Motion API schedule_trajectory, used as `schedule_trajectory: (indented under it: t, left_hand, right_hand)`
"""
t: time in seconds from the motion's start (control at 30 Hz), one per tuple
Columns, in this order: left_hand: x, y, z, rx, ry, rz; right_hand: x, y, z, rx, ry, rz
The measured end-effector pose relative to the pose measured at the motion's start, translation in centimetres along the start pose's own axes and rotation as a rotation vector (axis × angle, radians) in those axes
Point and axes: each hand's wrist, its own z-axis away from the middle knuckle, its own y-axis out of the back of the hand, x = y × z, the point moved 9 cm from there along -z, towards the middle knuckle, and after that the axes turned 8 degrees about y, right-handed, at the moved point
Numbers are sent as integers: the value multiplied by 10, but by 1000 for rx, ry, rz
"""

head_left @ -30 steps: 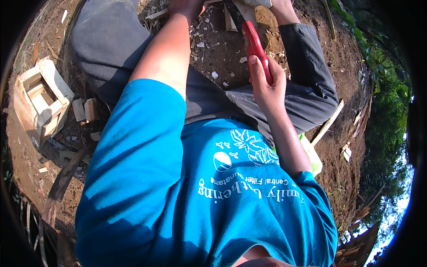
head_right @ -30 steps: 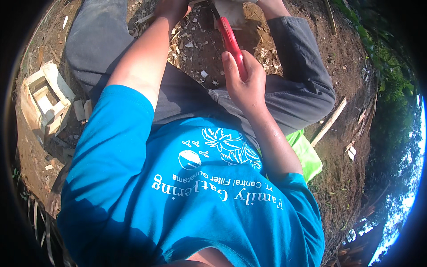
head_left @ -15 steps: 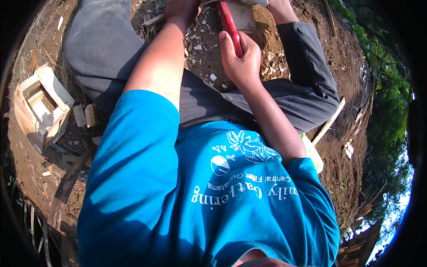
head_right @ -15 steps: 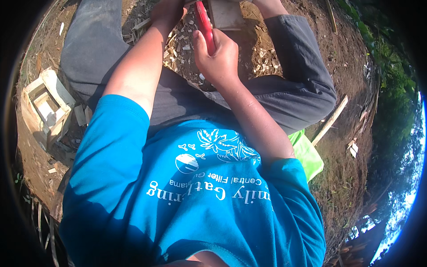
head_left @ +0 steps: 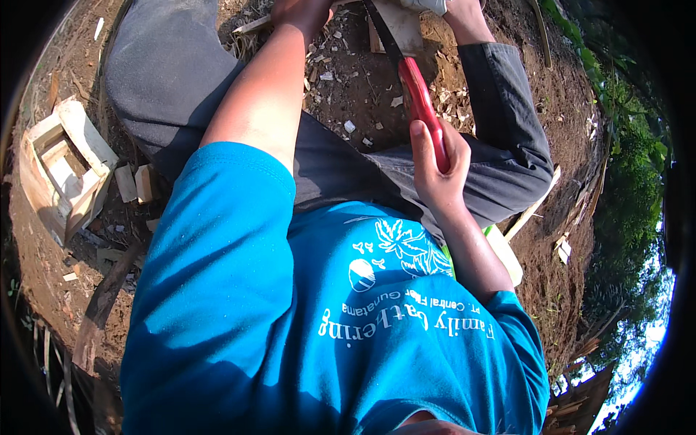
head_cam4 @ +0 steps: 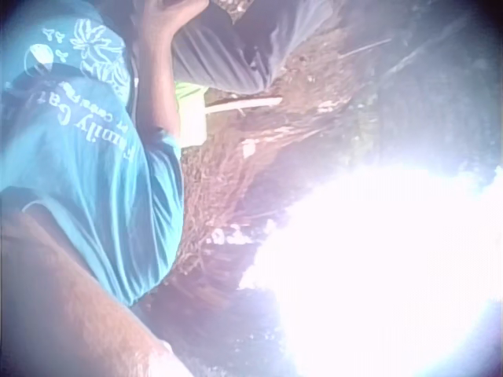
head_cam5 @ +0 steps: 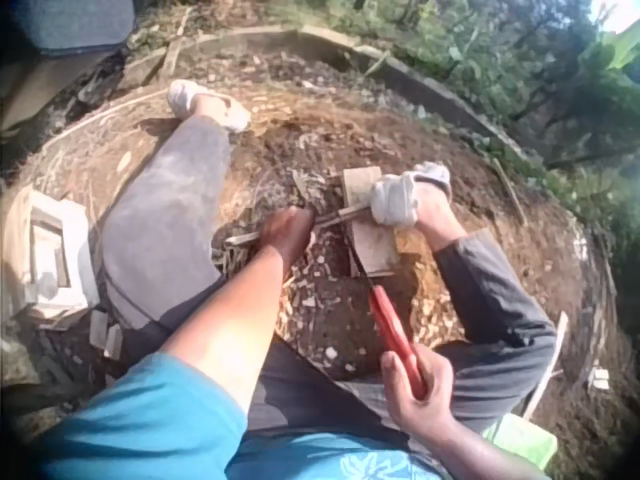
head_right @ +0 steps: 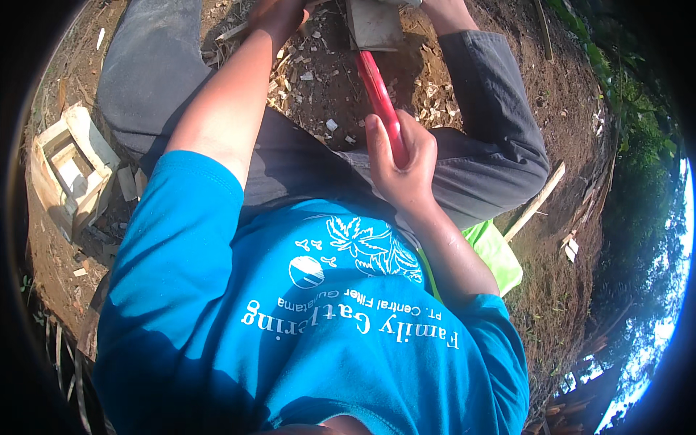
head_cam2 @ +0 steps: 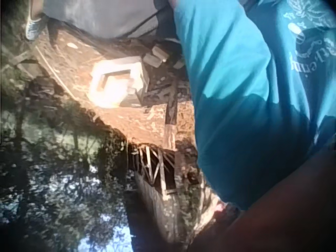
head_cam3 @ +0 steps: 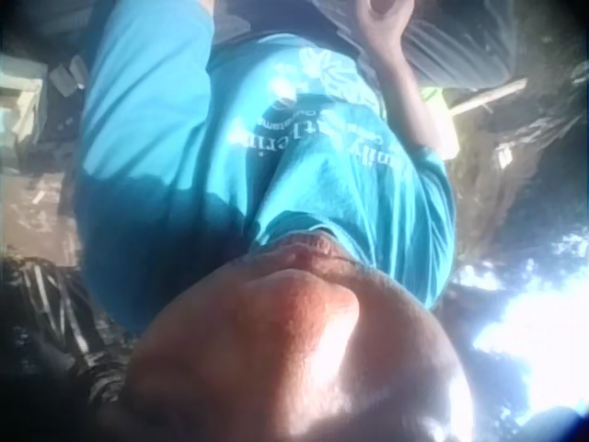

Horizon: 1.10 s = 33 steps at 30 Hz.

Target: The person saws several wooden boards with a hand saw and then aligns and handles the pieces while sitting on the ground.

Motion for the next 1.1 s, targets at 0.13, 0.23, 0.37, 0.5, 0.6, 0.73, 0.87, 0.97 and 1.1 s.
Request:
schedule_trajectory:
  t: [0.13, 0.23, 0.37, 0.5, 0.6, 0.73, 0.87, 0.97, 1.1]
  left_hand:
    - [-8, -16, -19, 42, 72, -98]
    - [-9, -18, -23, -1, 31, -160]
    - [-6, -7, -18, 19, 62, -89]
    - [-14, -20, -26, 79, 34, -99]
    - [-4, -13, -15, 24, 13, -128]
    - [-1, -16, -12, -37, -48, -156]
    - [3, -31, -19, -25, -83, -159]
    - [-3, -34, -27, -67, -3, -124]
    - [-13, -43, -40, -42, 51, -77]
  right_hand:
    - [26, -56, -71, 123, 67, -41]
    - [31, -56, -79, 118, 57, -10]
    - [33, -49, -81, 24, 9, -14]
    - [31, -60, -67, -52, 30, -104]
    - [46, -63, -57, -78, -18, -200]
    - [71, -70, -55, -160, -44, -276]
    - [63, -65, -40, -118, -24, -293]
    - [61, -65, -47, -165, -68, -301]
    - [65, -71, -50, -157, -27, -334]
